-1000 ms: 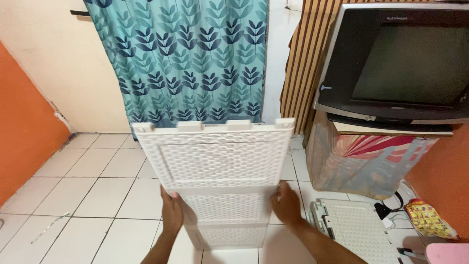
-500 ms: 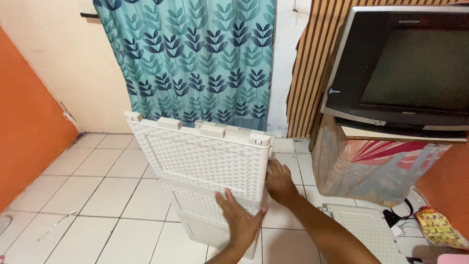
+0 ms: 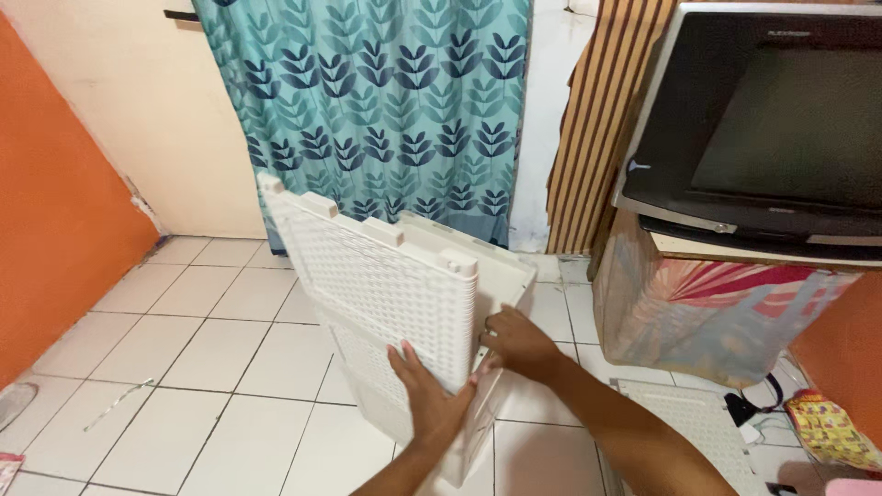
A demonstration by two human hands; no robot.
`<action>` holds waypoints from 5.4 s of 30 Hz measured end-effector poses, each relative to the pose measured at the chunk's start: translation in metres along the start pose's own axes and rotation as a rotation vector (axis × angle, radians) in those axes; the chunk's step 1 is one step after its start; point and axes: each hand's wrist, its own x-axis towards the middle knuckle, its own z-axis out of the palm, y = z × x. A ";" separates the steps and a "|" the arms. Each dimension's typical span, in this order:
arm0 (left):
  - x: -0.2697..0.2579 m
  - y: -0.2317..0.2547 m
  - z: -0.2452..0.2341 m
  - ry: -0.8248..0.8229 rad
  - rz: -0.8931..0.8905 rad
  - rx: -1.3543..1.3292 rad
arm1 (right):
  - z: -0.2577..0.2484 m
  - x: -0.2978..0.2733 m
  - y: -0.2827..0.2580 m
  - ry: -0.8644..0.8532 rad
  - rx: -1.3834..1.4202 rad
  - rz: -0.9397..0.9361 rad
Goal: The person assembles a plastic storage cabinet on the floor, fitting side panels, drawer fronts, and a brown front panel into the frame, then attaching the top lid and pressing panels into place by hand.
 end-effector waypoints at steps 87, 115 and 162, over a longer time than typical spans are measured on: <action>-0.005 0.096 0.179 -0.218 -0.652 -1.276 | 0.028 -0.361 0.063 1.533 1.575 0.885; 0.026 0.055 0.011 -0.488 0.032 0.118 | -0.091 -0.169 0.049 1.281 1.632 0.461; 0.072 -0.059 -0.154 -0.060 -0.263 -0.381 | -0.061 -0.053 0.024 0.912 1.760 0.495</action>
